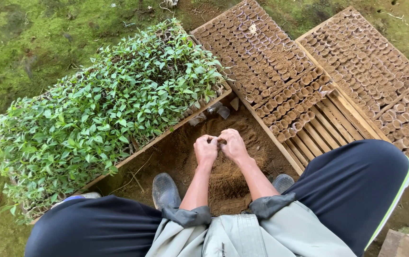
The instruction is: The person sits on the ground and repeatedly takes small seedlings from a tray, places them into empty biodegradable pots, and fills the pots with soil from a pile. The person then places the filled pots into a wooden rack.
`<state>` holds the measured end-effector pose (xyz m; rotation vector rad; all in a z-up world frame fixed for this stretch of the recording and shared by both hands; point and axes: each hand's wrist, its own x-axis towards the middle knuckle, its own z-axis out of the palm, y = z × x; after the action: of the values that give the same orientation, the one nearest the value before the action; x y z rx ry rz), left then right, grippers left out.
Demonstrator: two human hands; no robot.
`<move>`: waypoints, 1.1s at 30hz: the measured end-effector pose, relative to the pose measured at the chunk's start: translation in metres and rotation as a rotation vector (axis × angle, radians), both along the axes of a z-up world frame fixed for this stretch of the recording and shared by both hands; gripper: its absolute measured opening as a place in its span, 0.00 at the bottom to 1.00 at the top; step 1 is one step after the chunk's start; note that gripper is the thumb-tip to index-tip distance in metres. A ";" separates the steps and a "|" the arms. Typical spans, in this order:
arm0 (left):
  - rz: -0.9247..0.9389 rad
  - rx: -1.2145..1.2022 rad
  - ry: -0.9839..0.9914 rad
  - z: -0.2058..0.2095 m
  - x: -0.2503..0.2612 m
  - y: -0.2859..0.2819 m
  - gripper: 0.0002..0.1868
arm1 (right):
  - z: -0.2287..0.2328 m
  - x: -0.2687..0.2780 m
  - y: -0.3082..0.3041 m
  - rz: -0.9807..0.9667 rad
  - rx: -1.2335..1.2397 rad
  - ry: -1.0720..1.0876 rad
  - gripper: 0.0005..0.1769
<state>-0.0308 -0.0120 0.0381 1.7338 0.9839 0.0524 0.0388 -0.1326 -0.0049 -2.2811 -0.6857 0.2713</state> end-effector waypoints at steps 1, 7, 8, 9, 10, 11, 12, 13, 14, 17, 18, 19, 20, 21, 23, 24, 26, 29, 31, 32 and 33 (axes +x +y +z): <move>0.003 0.001 0.000 -0.004 0.000 0.001 0.07 | 0.002 -0.001 0.001 0.003 0.001 0.000 0.10; 0.072 -0.035 -0.016 -0.030 0.001 0.007 0.07 | 0.013 0.001 0.002 0.042 0.020 -0.001 0.05; 0.136 -0.098 0.028 -0.047 0.003 0.010 0.06 | 0.016 0.002 0.003 0.028 0.018 0.003 0.05; 0.200 -0.160 0.072 -0.064 0.006 0.012 0.06 | 0.018 0.002 0.004 0.014 0.017 0.006 0.04; 0.202 -0.162 0.071 -0.082 0.005 0.011 0.06 | 0.021 0.003 0.004 0.016 0.015 0.005 0.04; 0.300 -0.427 0.040 -0.101 0.004 0.009 0.07 | 0.024 0.003 0.004 0.008 0.025 0.007 0.04; 0.394 -0.693 0.007 -0.119 0.003 0.008 0.10 | 0.027 0.004 0.005 0.000 0.034 0.008 0.03; 0.396 -0.696 0.005 -0.104 0.002 0.007 0.10 | 0.032 0.002 0.005 0.003 0.032 0.006 0.03; 0.383 -0.904 -0.006 -0.088 0.001 0.006 0.14 | 0.037 0.001 0.006 0.000 0.033 0.023 0.03; 0.429 -1.158 -0.094 -0.045 0.003 0.008 0.16 | 0.042 -0.005 0.009 0.007 0.029 0.058 0.02; 0.493 -1.203 -0.168 -0.032 0.004 0.009 0.13 | 0.042 -0.007 0.009 0.016 0.024 0.076 0.02; 0.494 -1.206 -0.169 -0.049 0.007 0.009 0.13 | 0.044 -0.007 0.009 0.016 0.020 0.075 0.02; 0.555 -1.187 -0.213 -0.065 0.010 0.010 0.10 | 0.045 -0.007 0.008 0.036 -0.003 0.042 0.03; 0.617 -1.167 -0.257 -0.082 0.012 0.010 0.07 | 0.047 -0.008 0.008 0.056 -0.026 0.009 0.05; 0.645 -1.162 -0.278 -0.086 0.015 0.011 0.08 | 0.051 -0.006 0.009 0.052 -0.019 0.008 0.06; 0.671 -1.154 -0.295 -0.087 0.016 0.012 0.08 | 0.052 -0.006 0.009 0.044 -0.011 0.010 0.08; 0.653 -1.140 -0.303 -0.094 0.017 0.011 0.08 | 0.053 -0.006 0.010 0.056 -0.017 -0.015 0.09; 0.579 -1.081 -0.324 -0.103 0.017 0.009 0.10 | 0.053 -0.007 0.013 0.091 -0.033 -0.042 0.13; 0.528 -1.036 -0.335 -0.100 0.015 0.011 0.11 | 0.050 -0.008 0.013 0.118 -0.044 -0.041 0.16; 0.552 -1.063 -0.337 -0.094 0.014 0.012 0.10 | 0.047 -0.008 0.011 0.106 -0.082 -0.082 0.12; 0.575 -1.090 -0.340 -0.089 0.014 0.014 0.09 | 0.044 -0.008 0.010 0.095 -0.120 -0.124 0.09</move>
<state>-0.0170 0.0020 -0.0505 0.4087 0.9495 0.1432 0.0310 -0.1228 0.0393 -2.3986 -0.8633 0.2225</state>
